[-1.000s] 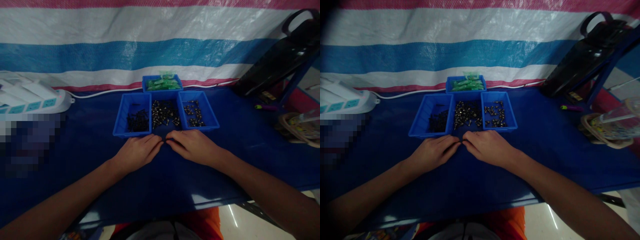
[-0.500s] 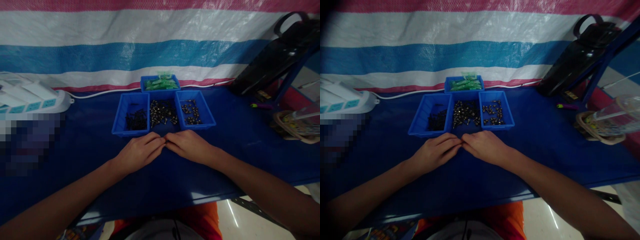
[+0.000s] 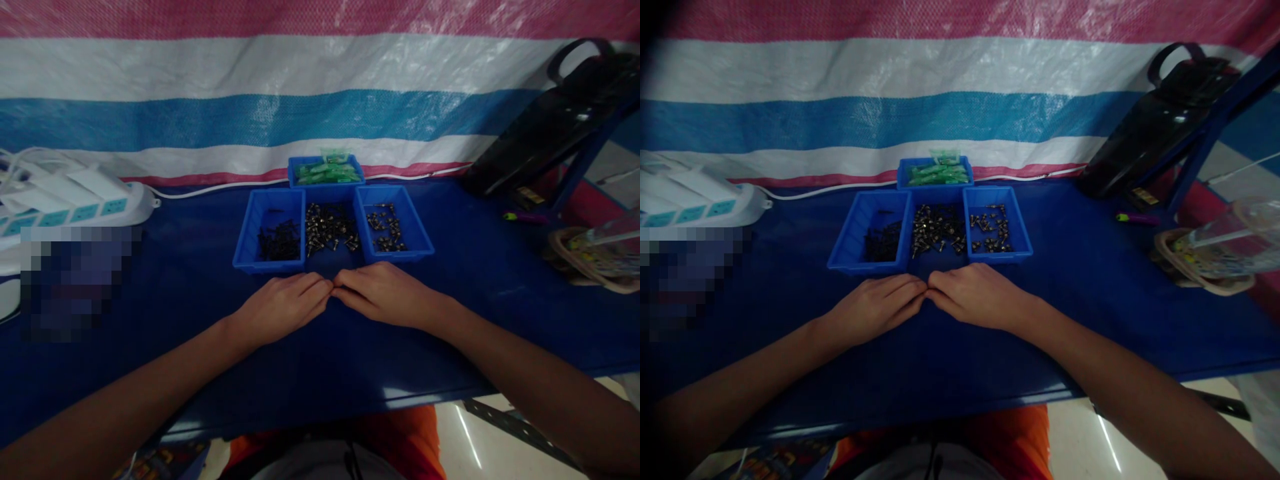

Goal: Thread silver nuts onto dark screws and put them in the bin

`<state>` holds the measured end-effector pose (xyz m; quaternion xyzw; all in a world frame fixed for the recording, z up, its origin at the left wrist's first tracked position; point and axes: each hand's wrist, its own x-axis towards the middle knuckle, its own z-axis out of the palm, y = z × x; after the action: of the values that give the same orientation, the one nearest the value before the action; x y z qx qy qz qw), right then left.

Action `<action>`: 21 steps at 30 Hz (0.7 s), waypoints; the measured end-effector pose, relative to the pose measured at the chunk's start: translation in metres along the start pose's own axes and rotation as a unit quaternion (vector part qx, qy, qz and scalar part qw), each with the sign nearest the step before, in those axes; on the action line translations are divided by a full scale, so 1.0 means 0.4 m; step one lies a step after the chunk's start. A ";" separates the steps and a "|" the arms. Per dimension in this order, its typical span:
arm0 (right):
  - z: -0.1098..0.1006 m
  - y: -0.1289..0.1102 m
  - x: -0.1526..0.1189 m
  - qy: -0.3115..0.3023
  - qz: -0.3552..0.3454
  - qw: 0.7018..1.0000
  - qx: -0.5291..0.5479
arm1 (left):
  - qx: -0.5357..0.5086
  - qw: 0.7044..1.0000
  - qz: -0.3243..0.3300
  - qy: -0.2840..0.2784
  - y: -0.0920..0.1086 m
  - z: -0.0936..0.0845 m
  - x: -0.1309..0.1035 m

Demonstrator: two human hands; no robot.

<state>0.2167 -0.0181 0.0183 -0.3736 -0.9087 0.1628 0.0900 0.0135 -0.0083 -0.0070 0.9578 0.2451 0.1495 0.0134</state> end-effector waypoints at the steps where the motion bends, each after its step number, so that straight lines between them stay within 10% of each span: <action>1: 0.001 0.001 0.001 -0.001 0.003 1.000 -0.010 | -0.001 1.000 -0.007 -0.007 0.001 0.001 0.000; 9: -0.019 0.008 -0.002 0.005 0.023 1.000 0.009 | -0.058 0.995 -0.077 0.002 -0.004 -0.004 0.000; 21: -0.002 0.005 -0.001 -0.036 0.006 0.999 0.008 | -0.108 0.991 -0.006 0.073 -0.006 -0.002 -0.005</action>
<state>0.2183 -0.0168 0.0184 -0.3719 -0.9080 0.1835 0.0596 0.0104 -0.0072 -0.0071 0.9358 0.2338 0.2444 0.0999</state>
